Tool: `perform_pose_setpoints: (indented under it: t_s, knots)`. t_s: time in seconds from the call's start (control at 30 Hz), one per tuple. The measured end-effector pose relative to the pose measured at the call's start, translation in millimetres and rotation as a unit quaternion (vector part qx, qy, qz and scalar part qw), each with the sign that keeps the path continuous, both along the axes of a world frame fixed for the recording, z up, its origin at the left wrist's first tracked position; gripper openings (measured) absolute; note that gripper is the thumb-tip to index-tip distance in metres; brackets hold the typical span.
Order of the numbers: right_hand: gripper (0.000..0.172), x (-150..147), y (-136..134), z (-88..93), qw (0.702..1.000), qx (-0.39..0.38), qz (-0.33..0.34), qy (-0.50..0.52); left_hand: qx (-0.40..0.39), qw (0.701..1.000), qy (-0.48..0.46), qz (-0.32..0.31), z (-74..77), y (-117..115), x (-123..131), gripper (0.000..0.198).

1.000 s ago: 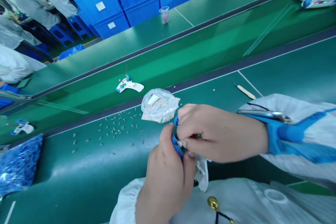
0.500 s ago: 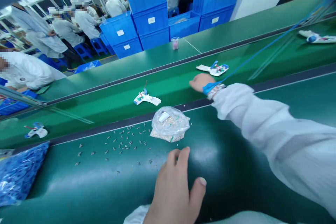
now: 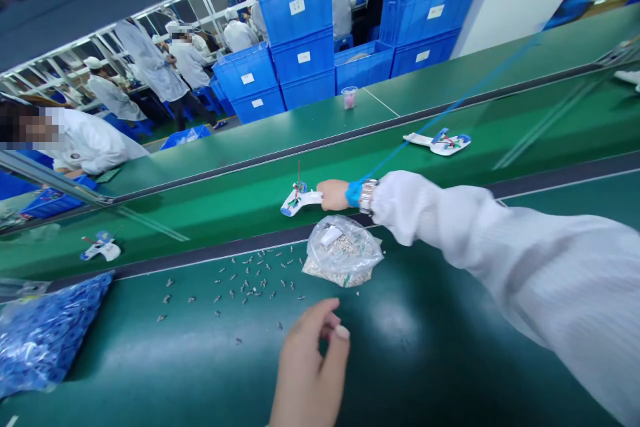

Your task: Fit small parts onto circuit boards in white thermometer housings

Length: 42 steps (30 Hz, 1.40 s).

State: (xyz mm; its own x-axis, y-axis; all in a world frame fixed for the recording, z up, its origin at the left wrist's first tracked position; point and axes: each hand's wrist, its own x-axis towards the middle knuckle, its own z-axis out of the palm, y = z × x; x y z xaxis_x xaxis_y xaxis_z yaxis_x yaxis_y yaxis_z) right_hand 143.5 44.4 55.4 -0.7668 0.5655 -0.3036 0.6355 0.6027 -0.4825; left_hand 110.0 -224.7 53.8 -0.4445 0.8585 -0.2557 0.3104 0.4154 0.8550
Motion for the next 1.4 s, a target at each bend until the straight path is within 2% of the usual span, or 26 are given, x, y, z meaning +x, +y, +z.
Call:
perform_pose_setpoints:
  t_s: [0.07, 0.1, 0.17, 0.2, 0.27, 0.33, 0.37, 0.47, 0.57, 0.63, 0.77, 0.9, 1.03, 1.07, 1.1, 1.17, 1.2, 1.27, 1.3, 1.33, 1.4]
  knots:
    - [0.023, 27, -10, 16.0, 0.998, -0.045, 0.037, 0.018, 0.035, 0.992, -0.078, 0.088, -4.0, 5, -6, 0.037]
    - [0.022, 42, -18, 22.8, 0.995, -0.072, 0.060, 0.033, 0.057, 0.984, -0.126, 0.112, -5.9, 8, -7, 0.040]
    - [0.021, 69, -39, 31.5, 0.981, -0.141, 0.113, 0.065, 0.113, 0.962, -0.221, 0.117, -8.6, 13, -5, 0.045]
    - [0.022, 82, -51, 32.8, 0.964, -0.203, 0.142, 0.096, 0.137, 0.951, -0.257, 0.105, -9.0, 15, -2, 0.045]
    - [0.028, 103, -74, 29.2, 0.892, -0.370, 0.183, 0.184, 0.163, 0.938, -0.293, 0.084, -6.9, 16, 8, 0.042]
    - [0.034, 118, -95, 19.8, 0.815, -0.499, 0.173, 0.237, 0.158, 0.935, -0.303, 0.092, -1.8, 14, 20, 0.038]
    - [0.035, 123, -104, 14.0, 0.792, -0.538, 0.156, 0.244, 0.152, 0.933, -0.310, 0.106, 1.2, 12, 25, 0.038]
    - [0.037, 131, -125, -2.0, 0.752, -0.599, 0.091, 0.260, 0.165, 0.912, -0.357, 0.118, 8.6, 8, 33, 0.049]
    - [0.042, 131, -137, -12.4, 0.715, -0.633, 0.049, 0.294, 0.222, 0.882, -0.413, 0.043, 11.1, 7, 31, 0.047]
    - [0.043, 128, -143, -16.5, 0.697, -0.641, 0.034, 0.320, 0.256, 0.862, -0.436, 0.015, 11.1, 8, 29, 0.044]
    - [0.040, 127, -150, -22.0, 0.713, -0.614, 0.025, 0.337, 0.277, 0.842, -0.463, 0.021, 10.1, 13, 27, 0.043]
    - [0.043, 130, -151, -25.4, 0.762, -0.582, 0.068, 0.275, 0.251, 0.857, -0.449, 0.031, 7.0, 17, 26, 0.029]
    - [0.039, 128, -141, -23.9, 0.795, -0.532, 0.149, 0.250, 0.252, 0.874, -0.414, 0.015, 4.3, 20, 23, 0.033]
    - [0.035, 128, -136, -22.3, 0.814, -0.498, 0.155, 0.254, 0.254, 0.877, -0.409, 0.010, 3.9, 20, 22, 0.034]
    - [0.030, 127, -131, -19.9, 0.842, -0.450, 0.140, 0.263, 0.257, 0.879, -0.402, 0.008, 3.6, 21, 22, 0.034]
    - [0.020, 128, -120, -12.2, 0.898, -0.330, 0.027, 0.289, 0.264, 0.885, -0.383, 0.015, 2.8, 21, 21, 0.031]
    - [0.017, 129, -116, -6.6, 0.910, -0.271, -0.056, 0.307, 0.267, 0.889, -0.371, 0.019, 2.3, 21, 22, 0.029]
    - [0.015, 130, -115, 7.8, 0.901, -0.185, -0.183, 0.348, 0.273, 0.899, -0.342, 0.029, 1.5, 22, 23, 0.026]
    - [0.016, 129, -118, 16.0, 0.892, -0.160, -0.205, 0.370, 0.275, 0.903, -0.329, 0.034, 1.4, 22, 24, 0.025]
    - [0.016, 128, -123, 24.1, 0.889, -0.146, -0.193, 0.389, 0.274, 0.906, -0.319, 0.037, 1.7, 23, 26, 0.025]
    - [0.014, 122, -136, 37.8, 0.897, -0.146, -0.126, 0.397, 0.266, 0.917, -0.291, 0.052, 3.6, 23, 29, 0.024]
